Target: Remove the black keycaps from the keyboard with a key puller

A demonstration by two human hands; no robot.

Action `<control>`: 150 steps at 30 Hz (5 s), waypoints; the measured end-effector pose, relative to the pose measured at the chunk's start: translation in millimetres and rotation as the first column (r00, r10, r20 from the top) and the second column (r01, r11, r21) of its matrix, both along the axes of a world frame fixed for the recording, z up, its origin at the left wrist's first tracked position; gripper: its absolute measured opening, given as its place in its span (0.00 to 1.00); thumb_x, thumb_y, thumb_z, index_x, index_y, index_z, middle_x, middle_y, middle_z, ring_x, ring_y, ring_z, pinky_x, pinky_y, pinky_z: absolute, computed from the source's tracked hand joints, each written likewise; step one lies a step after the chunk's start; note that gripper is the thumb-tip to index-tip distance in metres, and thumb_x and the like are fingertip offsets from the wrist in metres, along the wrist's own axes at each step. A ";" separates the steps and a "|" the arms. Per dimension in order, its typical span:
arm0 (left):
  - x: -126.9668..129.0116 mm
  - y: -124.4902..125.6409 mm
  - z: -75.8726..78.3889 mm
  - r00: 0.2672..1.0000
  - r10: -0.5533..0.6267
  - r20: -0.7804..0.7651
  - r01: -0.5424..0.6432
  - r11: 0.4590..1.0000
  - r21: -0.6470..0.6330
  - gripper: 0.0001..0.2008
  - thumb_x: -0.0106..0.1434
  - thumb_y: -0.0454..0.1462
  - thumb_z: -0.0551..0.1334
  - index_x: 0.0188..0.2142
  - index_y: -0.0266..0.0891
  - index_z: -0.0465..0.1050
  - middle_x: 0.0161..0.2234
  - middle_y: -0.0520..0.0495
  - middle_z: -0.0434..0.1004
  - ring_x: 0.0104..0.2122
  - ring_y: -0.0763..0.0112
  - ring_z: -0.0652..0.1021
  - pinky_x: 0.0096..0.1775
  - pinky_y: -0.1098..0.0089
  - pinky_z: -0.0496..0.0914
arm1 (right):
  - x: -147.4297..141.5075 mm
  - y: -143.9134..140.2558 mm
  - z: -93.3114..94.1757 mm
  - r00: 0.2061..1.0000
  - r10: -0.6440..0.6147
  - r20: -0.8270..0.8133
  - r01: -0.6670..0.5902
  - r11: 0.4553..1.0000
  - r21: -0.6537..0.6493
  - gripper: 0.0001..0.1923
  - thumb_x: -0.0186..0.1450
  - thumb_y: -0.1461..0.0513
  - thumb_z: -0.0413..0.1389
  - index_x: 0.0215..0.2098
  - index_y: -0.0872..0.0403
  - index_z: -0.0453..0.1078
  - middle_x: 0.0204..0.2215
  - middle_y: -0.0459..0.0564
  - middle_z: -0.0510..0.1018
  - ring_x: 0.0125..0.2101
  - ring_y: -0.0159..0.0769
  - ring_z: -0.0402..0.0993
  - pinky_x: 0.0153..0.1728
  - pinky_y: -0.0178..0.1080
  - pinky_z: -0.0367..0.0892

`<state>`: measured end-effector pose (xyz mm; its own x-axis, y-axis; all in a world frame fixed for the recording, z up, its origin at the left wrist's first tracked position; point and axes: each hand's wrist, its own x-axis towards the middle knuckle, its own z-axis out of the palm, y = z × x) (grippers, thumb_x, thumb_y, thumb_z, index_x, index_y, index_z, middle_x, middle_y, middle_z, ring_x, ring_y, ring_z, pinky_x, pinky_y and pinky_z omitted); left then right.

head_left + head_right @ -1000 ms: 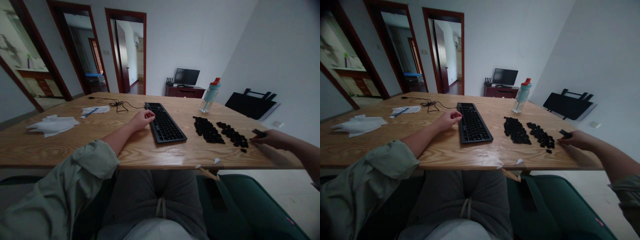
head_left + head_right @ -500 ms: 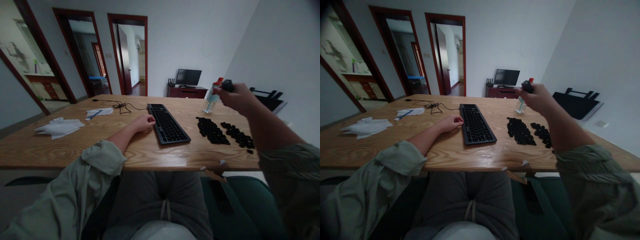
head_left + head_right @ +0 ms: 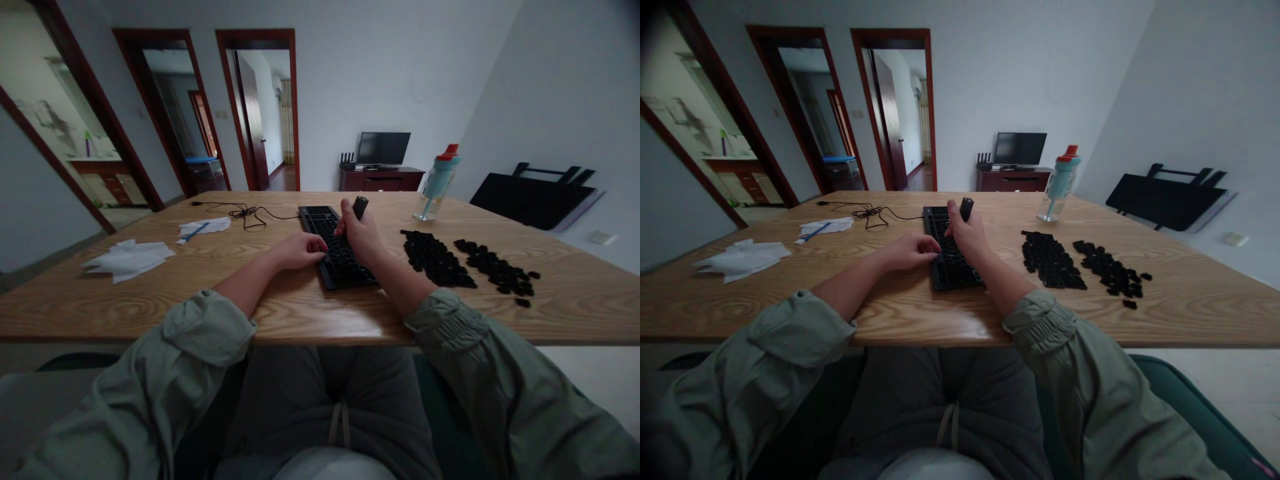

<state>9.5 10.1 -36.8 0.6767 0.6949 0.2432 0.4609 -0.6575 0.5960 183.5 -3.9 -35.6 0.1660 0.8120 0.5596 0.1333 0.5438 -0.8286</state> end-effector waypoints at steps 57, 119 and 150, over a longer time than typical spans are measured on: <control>5.8 -13.6 5.9 0.979 0.043 -0.198 -0.013 0.989 0.150 0.15 0.62 0.44 0.61 0.34 0.34 0.79 0.31 0.46 0.79 0.29 0.69 0.74 0.33 0.70 0.63 | -1.9 -11.4 16.7 0.875 0.176 0.451 -0.188 0.982 -0.019 0.25 0.64 0.41 0.49 0.26 0.53 0.64 0.23 0.46 0.70 0.26 0.31 0.64 0.28 0.36 0.61; 6.2 -10.7 -1.0 0.984 0.088 -0.158 -0.067 0.989 0.132 0.12 0.56 0.40 0.62 0.38 0.36 0.78 0.28 0.49 0.77 0.26 0.72 0.73 0.31 0.72 0.65 | 50.3 -7.2 6.1 0.688 0.483 0.542 -0.298 0.868 -0.397 0.10 0.52 0.63 0.65 0.33 0.55 0.77 0.26 0.46 0.77 0.24 0.31 0.68 0.26 0.35 0.64; 7.0 -15.4 -1.8 0.994 0.086 -0.072 -0.080 0.993 0.083 0.14 0.58 0.41 0.61 0.37 0.33 0.79 0.32 0.46 0.81 0.30 0.70 0.76 0.33 0.71 0.67 | 42.9 1.4 -6.6 0.771 0.478 0.421 -0.312 0.859 -0.405 0.06 0.54 0.62 0.64 0.32 0.55 0.78 0.24 0.47 0.78 0.21 0.29 0.69 0.19 0.31 0.64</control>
<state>16.5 -5.2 -38.6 0.6361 0.7297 0.2507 0.5575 -0.6593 0.5045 226.4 -2.5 -42.2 -0.4362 0.8783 0.1956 0.3928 0.3814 -0.8368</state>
